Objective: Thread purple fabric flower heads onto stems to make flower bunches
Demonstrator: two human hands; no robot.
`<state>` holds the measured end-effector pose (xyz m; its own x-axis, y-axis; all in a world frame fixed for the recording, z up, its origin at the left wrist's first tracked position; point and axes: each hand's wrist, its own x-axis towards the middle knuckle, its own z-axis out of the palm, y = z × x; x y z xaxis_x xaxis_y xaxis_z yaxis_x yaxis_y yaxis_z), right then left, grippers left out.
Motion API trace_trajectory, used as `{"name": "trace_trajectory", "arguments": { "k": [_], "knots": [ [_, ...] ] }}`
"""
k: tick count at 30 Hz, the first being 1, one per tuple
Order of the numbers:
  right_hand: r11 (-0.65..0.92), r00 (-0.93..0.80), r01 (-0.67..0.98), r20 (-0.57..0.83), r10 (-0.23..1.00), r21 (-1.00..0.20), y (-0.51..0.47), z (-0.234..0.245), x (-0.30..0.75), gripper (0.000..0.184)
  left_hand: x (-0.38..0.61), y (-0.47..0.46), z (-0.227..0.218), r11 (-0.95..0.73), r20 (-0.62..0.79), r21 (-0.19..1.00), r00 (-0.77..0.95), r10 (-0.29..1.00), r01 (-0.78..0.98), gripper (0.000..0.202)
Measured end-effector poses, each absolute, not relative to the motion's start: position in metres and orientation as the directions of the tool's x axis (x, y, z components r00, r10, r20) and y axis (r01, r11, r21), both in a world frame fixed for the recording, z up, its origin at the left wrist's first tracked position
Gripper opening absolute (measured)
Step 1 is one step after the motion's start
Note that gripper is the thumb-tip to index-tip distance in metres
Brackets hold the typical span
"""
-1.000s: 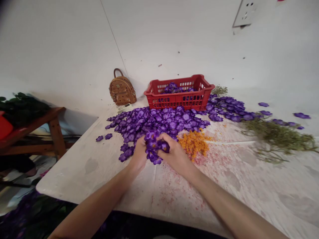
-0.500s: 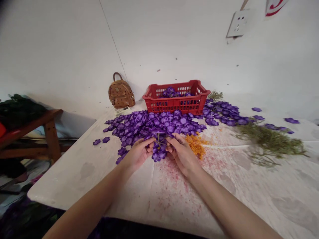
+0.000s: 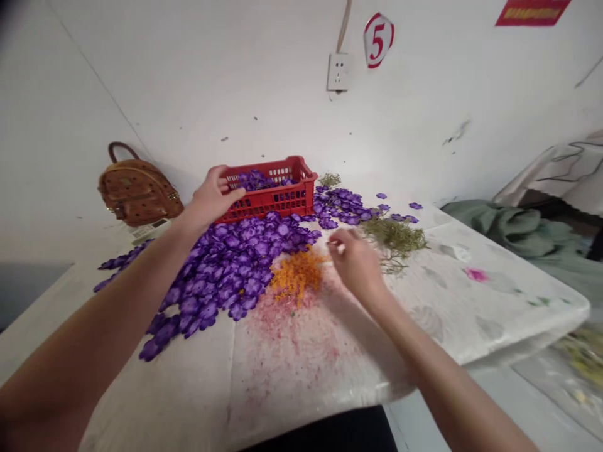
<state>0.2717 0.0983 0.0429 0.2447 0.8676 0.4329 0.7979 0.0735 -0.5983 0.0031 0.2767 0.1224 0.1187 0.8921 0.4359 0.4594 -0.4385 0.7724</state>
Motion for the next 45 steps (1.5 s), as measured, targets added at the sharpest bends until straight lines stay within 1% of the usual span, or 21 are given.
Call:
{"name": "trace_trajectory", "arguments": {
  "k": [2, 4, 5, 7, 8, 11, 14, 17, 19, 20, 21, 23, 24, 25, 27, 30, 32, 35, 38, 42, 45],
  "knots": [
    [-0.18, 0.369, 0.894, 0.447, 0.815, -0.411, 0.085, 0.033, 0.314, 0.024, 0.008, 0.247, 0.103, -0.398, 0.359, 0.799, 0.175, 0.917, 0.451, 0.05],
    [-0.374, 0.462, 0.883, 0.387, 0.798, -0.283, 0.071, 0.019, 0.346, 0.031, 0.012, 0.219, 0.086, -0.391, 0.287, 0.833, 0.298, 0.91, 0.391, 0.029],
    [-0.434, 0.492, 0.869, 0.34, 0.801, -0.236, 0.064, 0.012, 0.357, 0.033, 0.013, 0.206, 0.079, -0.383, 0.263, 0.857, 0.347, 0.9, 0.344, 0.022],
    [-0.43, 0.466, 0.884, 0.277, 0.84, -0.184, 0.051, 0.0, 0.369, 0.031, 0.017, 0.186, 0.068, -0.336, 0.212, 0.907, 0.413, 0.886, 0.254, 0.015],
    [-0.404, 0.443, 0.895, 0.269, 0.855, -0.191, 0.046, -0.004, 0.369, 0.029, 0.019, 0.177, 0.063, -0.304, 0.186, 0.927, 0.437, 0.88, 0.218, 0.013],
    [-0.253, 0.362, 0.895, 0.264, 0.894, -0.368, 0.038, -0.011, 0.357, 0.018, 0.029, 0.156, 0.051, -0.247, 0.131, 0.954, 0.502, 0.855, 0.171, 0.008],
    [-0.157, 0.316, 0.806, 0.192, 0.929, -0.571, 0.037, -0.013, 0.334, 0.011, 0.043, 0.135, 0.039, -0.262, 0.132, 0.949, 0.533, 0.836, 0.174, 0.009],
    [-0.101, 0.281, 0.76, 0.185, 0.942, -0.642, 0.037, -0.014, 0.315, 0.015, 0.057, 0.116, 0.029, -0.253, 0.104, 0.943, 0.533, 0.84, 0.215, 0.016],
    [-0.039, 0.244, 0.742, 0.215, 0.946, -0.669, 0.036, -0.012, 0.306, 0.01, 0.065, 0.107, 0.025, -0.234, 0.073, 0.944, 0.541, 0.838, 0.235, 0.02],
    [-0.022, 0.243, 0.698, 0.208, 0.948, -0.716, 0.036, -0.01, 0.303, 0.006, 0.068, 0.104, 0.024, -0.22, 0.061, 0.947, 0.541, 0.839, 0.235, 0.02],
    [-0.013, 0.252, 0.599, 0.174, 0.952, -0.8, 0.035, -0.008, 0.299, 0.002, 0.07, 0.102, 0.024, -0.207, 0.056, 0.952, 0.535, 0.843, 0.227, 0.02],
    [-0.008, 0.257, 0.284, 0.068, 0.964, -0.959, 0.035, 0.0, 0.288, 0.014, 0.071, 0.098, 0.026, -0.196, 0.075, 0.962, 0.51, 0.857, 0.189, 0.019],
    [-0.006, 0.23, 0.102, 0.018, 0.973, -0.995, 0.036, 0.004, 0.28, 0.021, 0.071, 0.097, 0.028, -0.204, 0.1, 0.966, 0.491, 0.865, 0.162, 0.018],
    [-0.002, 0.189, -0.019, -0.006, 0.982, -1.0, 0.037, 0.008, 0.271, 0.027, 0.069, 0.096, 0.029, -0.22, 0.134, 0.966, 0.471, 0.872, 0.132, 0.017],
    [-0.005, 0.104, -0.17, -0.023, 0.994, -0.985, 0.039, 0.015, 0.249, 0.031, 0.062, 0.092, 0.033, -0.259, 0.204, 0.963, 0.42, 0.884, 0.078, 0.017],
    [-0.033, 0.012, -0.305, -0.038, 0.999, -0.952, 0.045, 0.021, 0.216, 0.029, 0.047, 0.087, 0.035, -0.272, 0.248, 0.962, 0.32, 0.915, 0.034, 0.016],
    [-0.017, 0.005, -0.273, -0.019, 1.0, -0.962, 0.048, 0.022, 0.2, 0.028, 0.036, 0.084, 0.035, -0.274, 0.257, 0.961, 0.26, 0.931, 0.033, 0.013],
    [0.074, 0.005, -0.058, 0.074, 0.997, -0.996, 0.054, 0.021, 0.183, 0.027, 0.018, 0.083, 0.033, -0.314, 0.296, 0.948, 0.207, 0.932, 0.06, 0.009],
    [0.154, 0.005, 0.113, 0.155, 0.988, -0.982, 0.06, 0.022, 0.171, 0.024, 0.004, 0.082, 0.03, -0.328, 0.309, 0.941, 0.182, 0.934, 0.087, 0.005],
    [0.202, 0.015, 0.217, 0.21, 0.978, -0.955, 0.066, 0.022, 0.157, 0.021, -0.007, 0.083, 0.025, -0.309, 0.294, 0.947, 0.15, 0.944, 0.09, 0.004],
    [0.216, 0.004, 0.227, 0.222, 0.975, -0.95, 0.07, 0.018, 0.152, 0.022, -0.009, 0.085, 0.021, -0.31, 0.303, 0.948, 0.097, 0.948, 0.073, 0.003]
  ]
}}
